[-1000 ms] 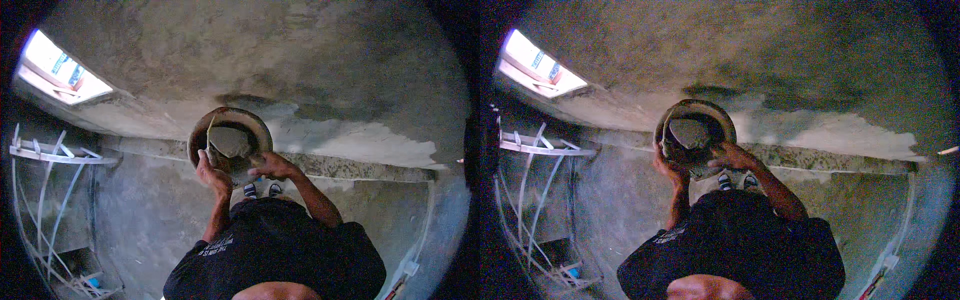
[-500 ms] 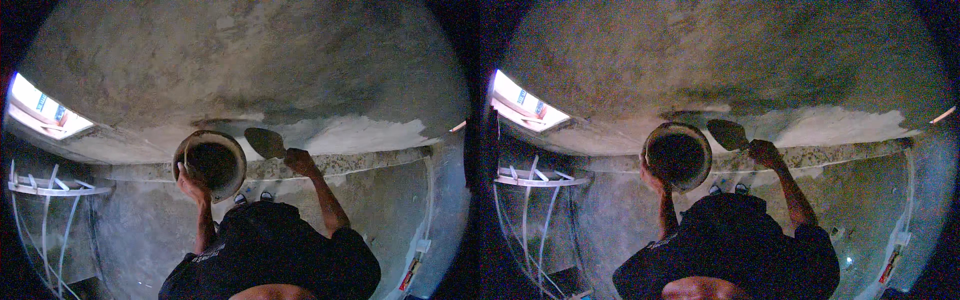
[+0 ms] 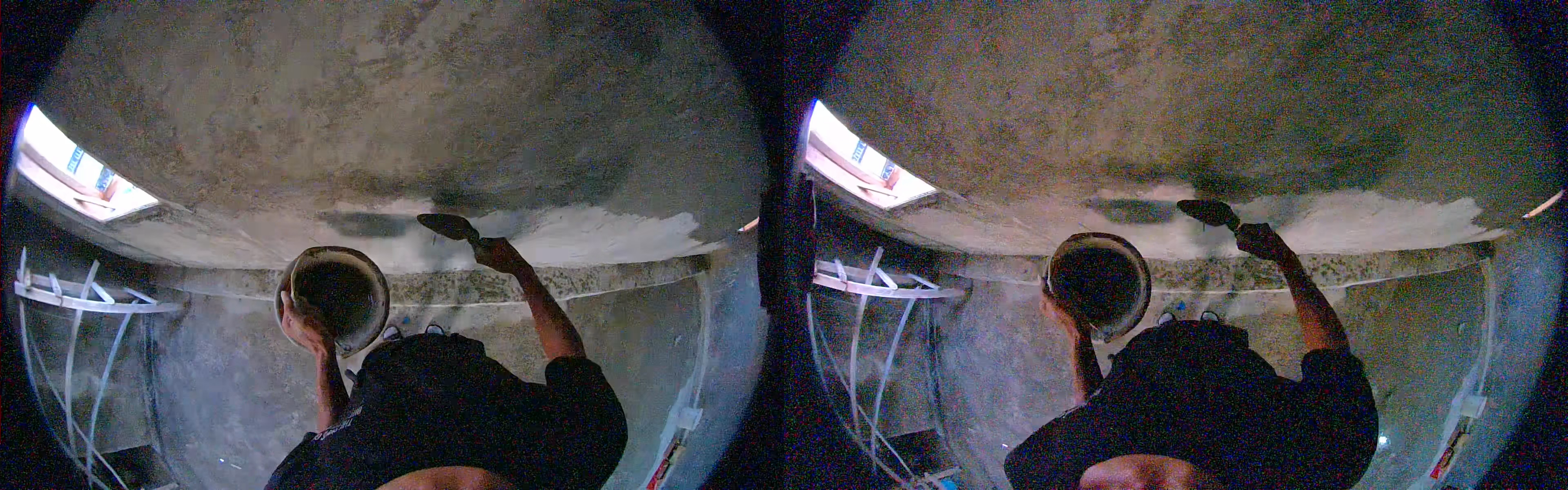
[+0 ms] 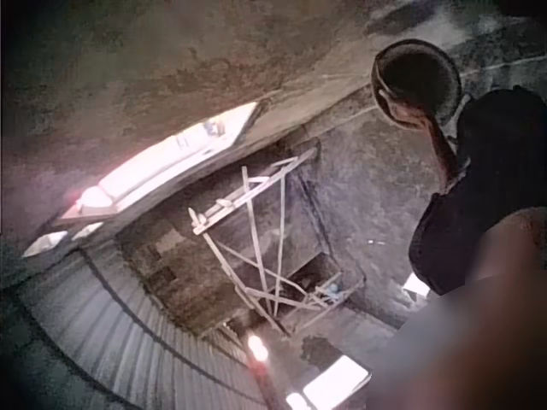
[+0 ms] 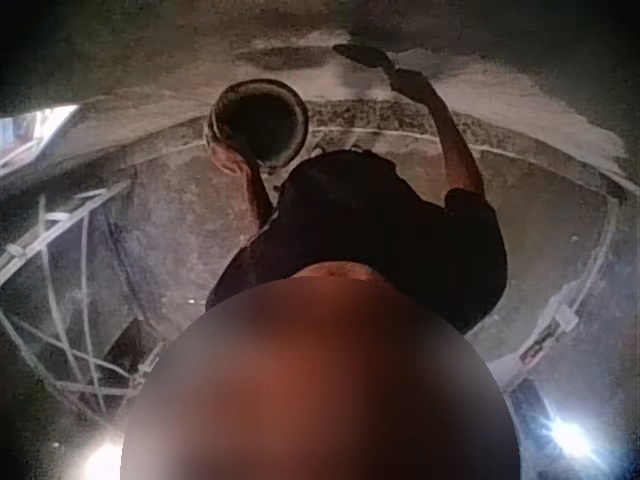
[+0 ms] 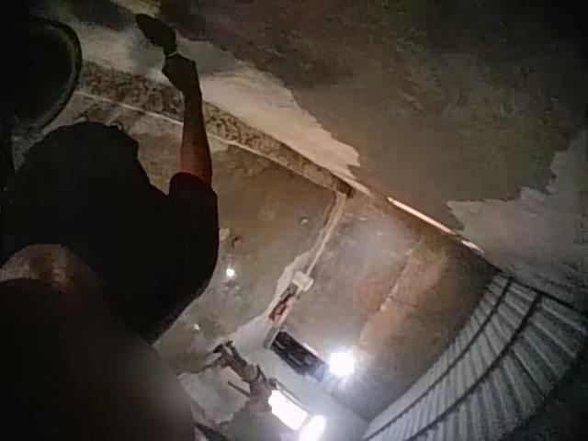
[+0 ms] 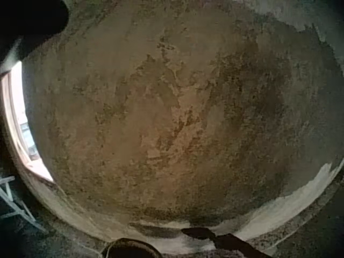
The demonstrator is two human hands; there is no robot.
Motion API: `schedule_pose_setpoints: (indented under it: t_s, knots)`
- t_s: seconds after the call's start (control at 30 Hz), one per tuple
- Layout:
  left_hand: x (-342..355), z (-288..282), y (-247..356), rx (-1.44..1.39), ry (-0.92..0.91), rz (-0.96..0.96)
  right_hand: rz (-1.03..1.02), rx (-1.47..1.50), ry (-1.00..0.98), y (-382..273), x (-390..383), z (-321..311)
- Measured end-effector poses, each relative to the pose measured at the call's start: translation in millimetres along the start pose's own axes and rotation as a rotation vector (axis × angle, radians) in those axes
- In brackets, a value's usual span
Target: The person patches and smooths a concrete wall by applying plaster mix from a bucket onto the wall with a trowel.
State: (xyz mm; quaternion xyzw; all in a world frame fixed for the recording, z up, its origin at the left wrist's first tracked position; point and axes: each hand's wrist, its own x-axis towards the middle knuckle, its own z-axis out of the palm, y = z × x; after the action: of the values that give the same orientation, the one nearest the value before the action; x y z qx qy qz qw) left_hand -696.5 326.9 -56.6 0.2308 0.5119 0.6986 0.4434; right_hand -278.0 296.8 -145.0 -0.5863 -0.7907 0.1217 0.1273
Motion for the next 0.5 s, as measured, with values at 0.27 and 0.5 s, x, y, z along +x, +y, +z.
schedule_pose_setpoints:
  t_s: [0.27, 0.5]
  knots:
    - [8, -29, -13, 0.086, 0.074, 0.024, 0.178, 0.604, -0.158, 24, 32, -23]
    - [-14, -2, 35, 0.240, -0.016, -0.019, 0.528, 0.906, -0.312, 26, 35, -27]
